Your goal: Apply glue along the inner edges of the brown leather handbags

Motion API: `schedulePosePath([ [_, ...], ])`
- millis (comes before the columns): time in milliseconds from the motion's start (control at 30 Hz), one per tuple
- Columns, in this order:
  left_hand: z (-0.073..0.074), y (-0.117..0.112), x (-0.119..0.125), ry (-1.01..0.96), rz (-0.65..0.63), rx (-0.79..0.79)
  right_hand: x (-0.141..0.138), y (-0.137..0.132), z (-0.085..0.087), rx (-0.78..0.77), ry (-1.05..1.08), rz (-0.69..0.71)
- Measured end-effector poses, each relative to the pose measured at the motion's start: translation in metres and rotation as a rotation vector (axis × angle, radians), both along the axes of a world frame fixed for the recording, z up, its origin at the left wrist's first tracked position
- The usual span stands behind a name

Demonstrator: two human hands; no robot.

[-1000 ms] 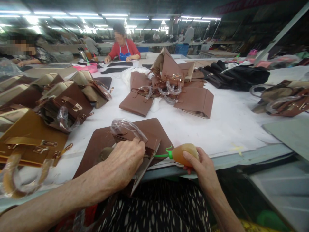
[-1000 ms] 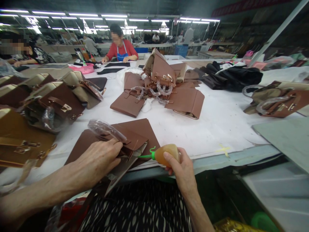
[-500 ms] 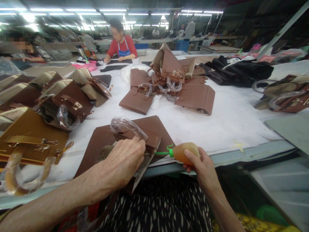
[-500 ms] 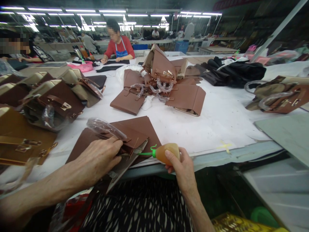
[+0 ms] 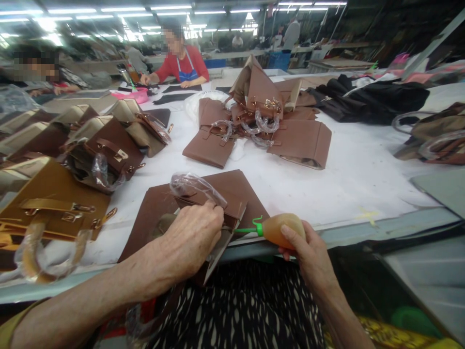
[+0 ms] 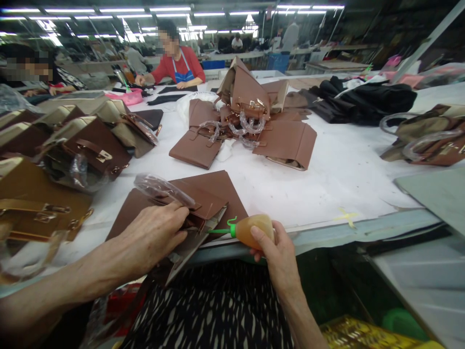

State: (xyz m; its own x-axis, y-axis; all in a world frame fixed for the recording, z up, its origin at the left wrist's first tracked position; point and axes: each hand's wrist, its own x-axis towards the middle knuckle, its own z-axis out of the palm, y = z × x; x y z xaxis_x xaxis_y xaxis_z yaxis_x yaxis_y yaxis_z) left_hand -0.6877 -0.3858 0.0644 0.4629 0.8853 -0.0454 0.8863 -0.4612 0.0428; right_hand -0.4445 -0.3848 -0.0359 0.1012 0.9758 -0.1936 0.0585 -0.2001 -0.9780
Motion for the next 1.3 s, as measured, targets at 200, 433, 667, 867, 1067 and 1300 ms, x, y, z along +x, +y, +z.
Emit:
schedulePosePath([
  [200,0.003,0.002,0.004,0.068,0.024,-0.051,-0.001,-0.006,0.007,-0.018,0.01,0.074],
  [433,0.013,0.001,0.011,0.097,0.093,-0.156,-0.007,-0.015,0.016,-0.044,0.024,0.141],
  [667,0.011,0.003,0.01,0.075,0.072,-0.115,-0.014,-0.023,0.017,-0.076,0.059,0.171],
  [867,0.003,0.001,0.005,0.056,0.024,-0.02,-0.013,-0.031,0.016,-0.095,0.092,0.175],
  [1067,-0.001,0.0,0.001,0.028,-0.001,0.026,-0.016,-0.035,0.013,-0.1,0.169,0.121],
  [1300,0.008,0.001,0.007,0.079,0.049,-0.059,-0.019,-0.038,0.008,-0.107,0.174,0.118],
])
